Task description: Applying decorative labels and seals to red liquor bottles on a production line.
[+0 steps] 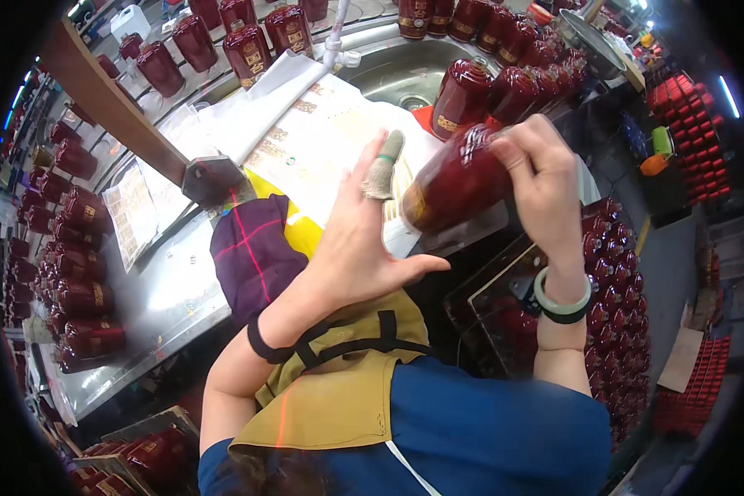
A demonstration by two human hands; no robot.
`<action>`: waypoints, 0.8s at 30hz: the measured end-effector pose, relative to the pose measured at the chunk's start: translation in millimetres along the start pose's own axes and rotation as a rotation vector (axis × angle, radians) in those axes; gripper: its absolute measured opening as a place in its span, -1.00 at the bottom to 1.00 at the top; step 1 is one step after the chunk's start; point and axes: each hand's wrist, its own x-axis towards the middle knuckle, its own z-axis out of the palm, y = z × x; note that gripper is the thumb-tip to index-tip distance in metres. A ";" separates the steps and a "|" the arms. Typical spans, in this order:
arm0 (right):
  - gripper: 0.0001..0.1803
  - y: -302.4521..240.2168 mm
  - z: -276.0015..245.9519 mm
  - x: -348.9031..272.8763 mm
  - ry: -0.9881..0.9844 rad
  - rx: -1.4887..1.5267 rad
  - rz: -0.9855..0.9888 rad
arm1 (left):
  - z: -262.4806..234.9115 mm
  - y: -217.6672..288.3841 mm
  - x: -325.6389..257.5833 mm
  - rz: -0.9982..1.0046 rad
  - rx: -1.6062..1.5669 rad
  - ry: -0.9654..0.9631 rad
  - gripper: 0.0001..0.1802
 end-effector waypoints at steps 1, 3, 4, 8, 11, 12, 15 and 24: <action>-0.82 9.8 -6.5 2.4 0.052 -0.044 0.015 | -2.2 -4.1 -3.3 0.017 0.029 0.051 0.37; -0.76 34.6 -6.2 11.5 0.122 -0.183 0.056 | -10.7 -12.1 -13.7 -0.056 0.036 0.096 0.23; -0.75 47.9 -3.0 16.1 0.126 -0.253 0.074 | -15.6 -14.9 -20.1 -0.058 0.042 0.103 0.23; -0.72 95.4 15.9 23.5 0.135 -0.428 0.151 | -34.5 -21.0 -45.1 -0.217 0.006 0.179 -0.09; -0.75 118.0 22.4 26.4 0.147 -0.554 0.105 | -46.8 -23.6 -62.5 -0.339 0.014 0.258 -0.25; -0.74 121.6 19.6 27.3 0.124 -0.607 0.070 | -51.0 -25.3 -67.2 -0.317 0.079 0.248 -0.27; -0.70 123.5 15.6 32.1 0.042 -0.597 0.142 | -69.3 -24.0 -87.7 -0.402 0.108 0.330 -0.38; -0.50 125.4 11.2 43.8 0.023 -0.626 0.315 | -152.6 -32.9 -160.4 -0.472 0.345 0.978 -0.65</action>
